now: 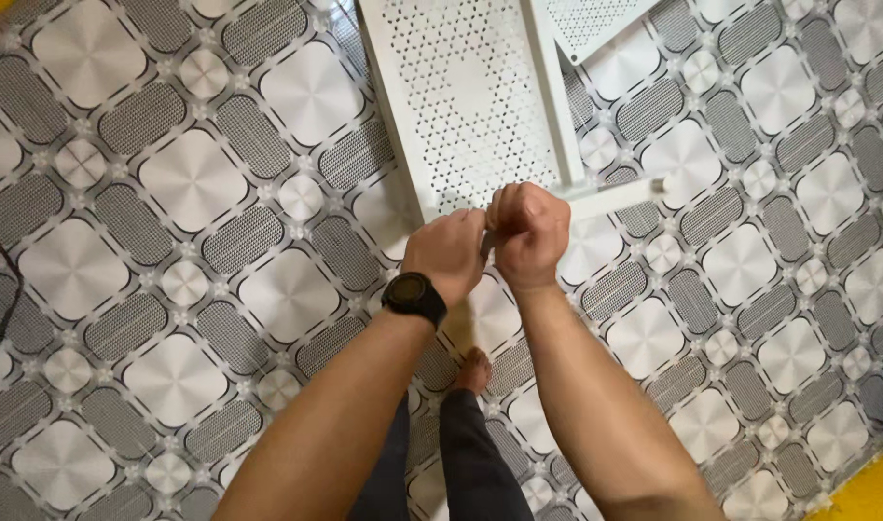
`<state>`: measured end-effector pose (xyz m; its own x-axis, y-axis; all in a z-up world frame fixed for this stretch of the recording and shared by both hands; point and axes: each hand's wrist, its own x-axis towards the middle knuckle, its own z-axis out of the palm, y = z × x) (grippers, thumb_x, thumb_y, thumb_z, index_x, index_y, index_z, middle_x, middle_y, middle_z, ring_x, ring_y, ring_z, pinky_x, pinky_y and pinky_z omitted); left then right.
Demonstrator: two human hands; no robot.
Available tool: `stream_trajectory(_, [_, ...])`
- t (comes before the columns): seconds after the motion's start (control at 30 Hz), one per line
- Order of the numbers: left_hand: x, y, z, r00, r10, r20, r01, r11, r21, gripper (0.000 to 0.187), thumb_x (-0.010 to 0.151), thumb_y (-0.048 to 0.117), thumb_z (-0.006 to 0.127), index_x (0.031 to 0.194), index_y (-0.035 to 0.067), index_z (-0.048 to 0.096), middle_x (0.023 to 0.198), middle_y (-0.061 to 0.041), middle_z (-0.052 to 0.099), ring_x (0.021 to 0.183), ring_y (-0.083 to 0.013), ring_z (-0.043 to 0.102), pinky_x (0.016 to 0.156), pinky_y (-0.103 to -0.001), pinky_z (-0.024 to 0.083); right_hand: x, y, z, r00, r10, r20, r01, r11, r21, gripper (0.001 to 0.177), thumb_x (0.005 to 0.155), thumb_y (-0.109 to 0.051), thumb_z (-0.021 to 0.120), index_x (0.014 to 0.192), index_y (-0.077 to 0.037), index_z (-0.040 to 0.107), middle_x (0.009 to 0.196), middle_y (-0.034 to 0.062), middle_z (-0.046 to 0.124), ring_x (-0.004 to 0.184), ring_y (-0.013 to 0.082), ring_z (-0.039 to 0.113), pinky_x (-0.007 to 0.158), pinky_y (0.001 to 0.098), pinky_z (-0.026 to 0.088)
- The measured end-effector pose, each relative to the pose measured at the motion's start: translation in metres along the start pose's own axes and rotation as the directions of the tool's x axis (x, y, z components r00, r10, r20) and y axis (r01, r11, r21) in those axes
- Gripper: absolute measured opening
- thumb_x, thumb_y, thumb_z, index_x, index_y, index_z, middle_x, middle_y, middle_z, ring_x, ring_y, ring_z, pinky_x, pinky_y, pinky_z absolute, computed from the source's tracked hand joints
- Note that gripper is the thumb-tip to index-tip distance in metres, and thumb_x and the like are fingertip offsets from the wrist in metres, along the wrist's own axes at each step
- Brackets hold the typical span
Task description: The person assembles a white plastic storage unit by inserting and securing multiple side panels into a perforated base tray. They align the panels, press them into place, and adjust the fit to complete the assembly.
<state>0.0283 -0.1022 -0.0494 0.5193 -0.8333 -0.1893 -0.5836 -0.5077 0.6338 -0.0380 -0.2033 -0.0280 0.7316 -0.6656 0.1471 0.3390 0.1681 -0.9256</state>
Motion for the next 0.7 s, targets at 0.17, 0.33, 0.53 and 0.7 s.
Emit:
stream_trajectory(0.17, [0.004,-0.001,-0.002,0.999,-0.045,0.021,0.045,0.998,0.034,0.014,0.093,0.012,0.053,0.099,0.007,0.065,0.100,-0.014,0.070,0.096,-0.0356,0.068,0.082,-0.050,0.055,-0.002,0.001,0.004,0.999,0.044,-0.019,-0.044,0.999,0.002,0.047,0.098,-0.030,0.055,0.065,-0.003,0.034,0.059,0.0062,0.031,0.054,0.0180,0.029,0.052,0.0349,0.028])
stream_trajectory(0.33, [0.011,0.002,-0.007,0.991,-0.107,0.078,0.098,0.989,0.110,0.018,0.099,0.013,0.049,0.101,0.006,0.065,0.103,-0.017,0.070,0.095,-0.0378,0.070,0.080,-0.051,0.057,-0.002,-0.005,-0.001,0.999,-0.031,-0.008,0.032,0.989,0.143,0.040,0.096,-0.022,0.054,0.066,-0.003,0.033,0.061,0.0052,0.032,0.056,0.0170,0.028,0.055,0.0352,0.026])
stream_trajectory(0.53, [0.011,0.010,-0.013,0.984,-0.162,0.074,0.144,0.969,0.200,0.013,0.097,0.011,0.053,0.103,0.008,0.065,0.103,-0.016,0.070,0.095,-0.0363,0.071,0.078,-0.050,0.058,0.012,-0.006,-0.016,0.999,-0.013,-0.036,0.016,0.997,0.071,0.038,0.094,-0.019,0.054,0.066,-0.004,0.034,0.060,0.0041,0.032,0.055,0.0163,0.028,0.054,0.0356,0.025])
stream_trajectory(0.7, [0.009,0.009,-0.018,0.985,-0.122,0.120,0.095,0.973,0.212,0.021,0.080,0.008,0.067,0.101,0.006,0.064,0.102,-0.017,0.068,0.092,-0.0368,0.070,0.076,-0.049,0.058,0.019,-0.011,-0.041,0.994,0.042,-0.100,-0.063,0.973,-0.221,0.031,0.090,-0.018,0.048,0.063,-0.002,0.047,0.057,0.0073,0.045,0.051,0.0174,0.036,0.049,0.0349,0.031])
